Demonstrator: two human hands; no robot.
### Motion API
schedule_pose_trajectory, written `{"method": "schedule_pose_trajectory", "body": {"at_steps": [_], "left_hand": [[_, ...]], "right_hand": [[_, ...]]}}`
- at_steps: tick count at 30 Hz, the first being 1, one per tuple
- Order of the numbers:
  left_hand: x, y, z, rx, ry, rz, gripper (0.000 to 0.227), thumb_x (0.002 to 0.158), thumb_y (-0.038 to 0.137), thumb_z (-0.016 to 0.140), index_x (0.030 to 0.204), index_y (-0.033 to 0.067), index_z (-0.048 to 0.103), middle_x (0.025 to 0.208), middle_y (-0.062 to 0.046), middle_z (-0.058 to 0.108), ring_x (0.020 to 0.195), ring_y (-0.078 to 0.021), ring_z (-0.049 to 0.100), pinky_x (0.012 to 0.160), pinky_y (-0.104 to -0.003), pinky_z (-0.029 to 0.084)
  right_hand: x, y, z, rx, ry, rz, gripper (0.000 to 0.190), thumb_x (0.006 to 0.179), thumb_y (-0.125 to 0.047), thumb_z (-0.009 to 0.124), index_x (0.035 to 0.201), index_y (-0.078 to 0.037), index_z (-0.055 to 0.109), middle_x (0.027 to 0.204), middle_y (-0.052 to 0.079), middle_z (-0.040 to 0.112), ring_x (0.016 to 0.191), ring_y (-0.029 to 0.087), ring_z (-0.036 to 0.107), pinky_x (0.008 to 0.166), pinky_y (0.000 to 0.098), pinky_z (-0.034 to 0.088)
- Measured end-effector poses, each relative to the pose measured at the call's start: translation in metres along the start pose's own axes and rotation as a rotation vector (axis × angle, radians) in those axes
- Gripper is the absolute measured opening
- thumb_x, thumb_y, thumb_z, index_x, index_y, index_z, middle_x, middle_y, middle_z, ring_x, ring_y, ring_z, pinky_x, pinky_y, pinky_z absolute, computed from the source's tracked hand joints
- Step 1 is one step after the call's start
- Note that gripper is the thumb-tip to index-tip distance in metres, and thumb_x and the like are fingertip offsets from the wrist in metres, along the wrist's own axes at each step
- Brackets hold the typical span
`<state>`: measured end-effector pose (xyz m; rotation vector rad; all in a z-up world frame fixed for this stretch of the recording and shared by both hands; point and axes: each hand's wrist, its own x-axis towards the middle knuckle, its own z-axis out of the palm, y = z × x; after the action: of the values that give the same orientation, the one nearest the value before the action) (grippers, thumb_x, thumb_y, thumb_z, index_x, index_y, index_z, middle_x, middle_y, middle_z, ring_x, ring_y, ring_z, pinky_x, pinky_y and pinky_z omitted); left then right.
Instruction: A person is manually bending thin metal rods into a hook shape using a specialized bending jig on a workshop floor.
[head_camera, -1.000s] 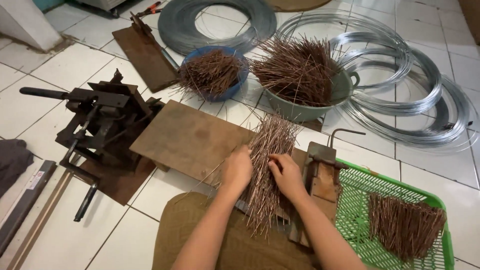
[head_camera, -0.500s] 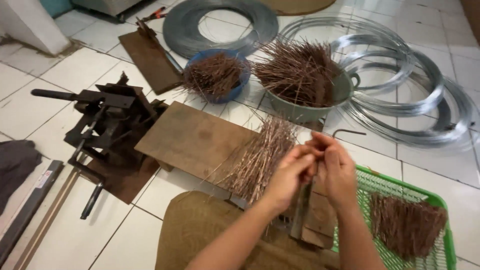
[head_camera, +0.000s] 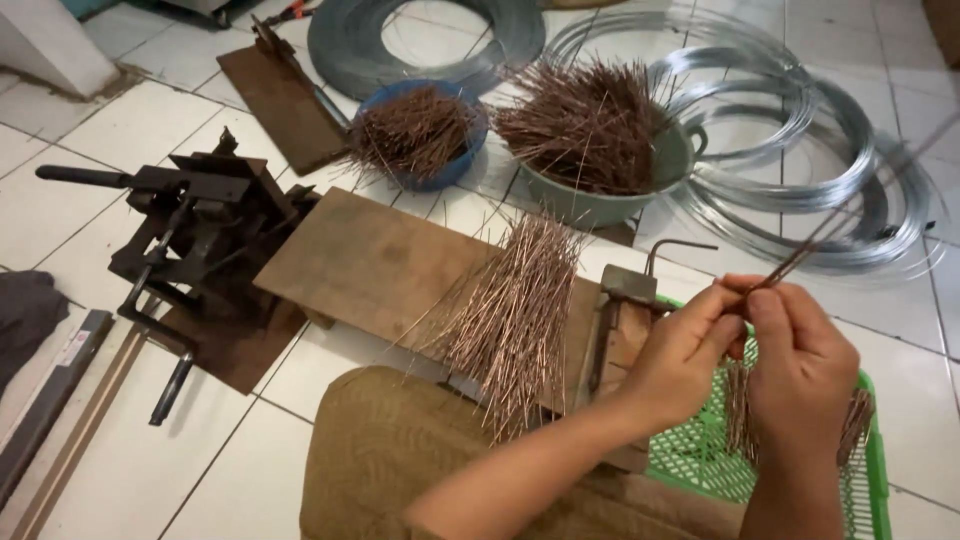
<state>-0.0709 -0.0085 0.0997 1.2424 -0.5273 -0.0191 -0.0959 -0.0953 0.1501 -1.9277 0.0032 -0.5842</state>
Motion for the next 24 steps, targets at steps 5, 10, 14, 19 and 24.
{"method": "schedule_pose_trajectory", "body": {"at_steps": [5,10,14,19,24], "left_hand": [[-0.005,-0.038,-0.015,0.101,0.058,-0.084,0.026,0.109,0.022,0.04,0.125,0.0066,0.054,0.094,-0.005,0.057,0.085,-0.0175,0.055,0.079,-0.035,0.047],[-0.015,-0.067,-0.041,0.119,0.016,-0.133,0.027,0.108,0.016,0.039,0.13,0.005,0.05,0.109,-0.012,0.057,0.097,-0.0224,0.059,0.087,-0.037,0.051],[-0.016,-0.075,-0.061,0.182,-0.034,-0.12,0.027,0.108,0.014,0.037,0.13,0.0017,0.048,0.127,-0.02,0.061,0.115,-0.0324,0.063,0.096,-0.044,0.055],[-0.011,-0.04,-0.085,0.185,0.112,-0.365,0.023,0.109,0.014,0.037,0.124,0.0095,0.054,0.109,-0.008,0.063,0.089,-0.0188,0.056,0.075,-0.032,0.049],[-0.004,-0.003,-0.172,0.329,0.45,-0.425,0.024,0.104,0.007,0.042,0.118,0.0111,0.061,0.065,0.005,0.046,0.047,-0.0062,0.034,0.04,-0.022,0.03]], "right_hand": [[-0.001,0.031,0.01,-0.133,-0.078,0.062,0.026,0.106,-0.013,0.053,0.116,-0.004,0.075,0.114,0.008,0.075,0.106,0.015,0.067,0.09,0.0297,0.053],[-0.008,0.075,0.031,-0.179,-0.085,-0.021,0.025,0.105,-0.012,0.056,0.116,-0.002,0.076,0.106,0.009,0.076,0.088,0.016,0.068,0.074,0.03,0.057],[-0.009,0.102,0.05,-0.218,-0.145,-0.142,0.023,0.099,-0.012,0.061,0.113,-0.002,0.077,0.107,0.011,0.078,0.094,0.02,0.073,0.082,0.0327,0.059],[-0.015,0.09,0.055,-0.213,-0.292,0.078,0.044,0.098,-0.021,0.056,0.14,-0.005,0.06,0.132,0.013,0.069,0.119,0.024,0.067,0.101,0.0375,0.054],[-0.02,0.104,0.039,-0.196,-0.356,0.241,0.044,0.099,-0.021,0.055,0.14,-0.009,0.061,0.128,0.009,0.072,0.112,0.021,0.07,0.091,0.0343,0.061]]}}
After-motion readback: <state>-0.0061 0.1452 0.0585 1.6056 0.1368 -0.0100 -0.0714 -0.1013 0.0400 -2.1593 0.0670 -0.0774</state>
